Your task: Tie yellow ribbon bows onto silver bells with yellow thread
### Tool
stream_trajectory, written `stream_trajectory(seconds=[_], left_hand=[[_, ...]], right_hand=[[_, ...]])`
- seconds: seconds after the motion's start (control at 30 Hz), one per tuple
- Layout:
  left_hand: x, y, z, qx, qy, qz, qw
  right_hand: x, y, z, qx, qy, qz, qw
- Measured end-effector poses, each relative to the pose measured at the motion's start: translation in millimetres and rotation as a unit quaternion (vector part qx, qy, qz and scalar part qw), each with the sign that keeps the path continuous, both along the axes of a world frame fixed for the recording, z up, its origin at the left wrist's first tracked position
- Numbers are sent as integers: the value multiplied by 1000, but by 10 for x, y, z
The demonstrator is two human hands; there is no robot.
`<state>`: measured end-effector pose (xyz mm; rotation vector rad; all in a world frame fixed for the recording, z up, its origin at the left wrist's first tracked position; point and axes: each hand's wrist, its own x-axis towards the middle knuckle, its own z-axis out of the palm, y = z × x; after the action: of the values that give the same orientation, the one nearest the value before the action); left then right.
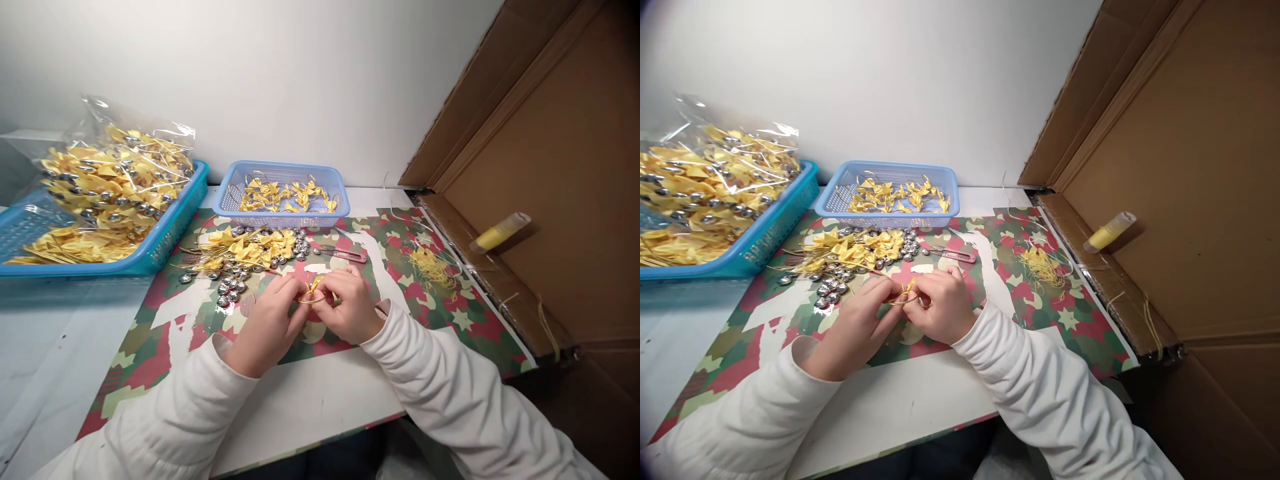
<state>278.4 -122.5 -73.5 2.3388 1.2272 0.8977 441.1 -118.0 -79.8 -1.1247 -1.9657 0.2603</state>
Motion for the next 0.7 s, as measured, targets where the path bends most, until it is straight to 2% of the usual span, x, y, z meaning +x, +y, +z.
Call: stream_trajectory(seconds=[0.23,0.3,0.5,0.6,0.7], left_hand=[[-15,-5,46,-10,-5,-2,1000],[-26,-9,55,-25,-10,0,1000],[-17,-13,73,-102,-51,11,993],[-13,-15,68,-83,-49,16,995],[-27,-7,56,-26,-18,7,999]], right_hand=[[35,56,17,76,-29,-10,997],[51,71,29,61,-22,5,998],[77,72,73,-45,11,47,998],[70,55,93,-53,5,42,998],[70,42,116,-32,-21,40,998]])
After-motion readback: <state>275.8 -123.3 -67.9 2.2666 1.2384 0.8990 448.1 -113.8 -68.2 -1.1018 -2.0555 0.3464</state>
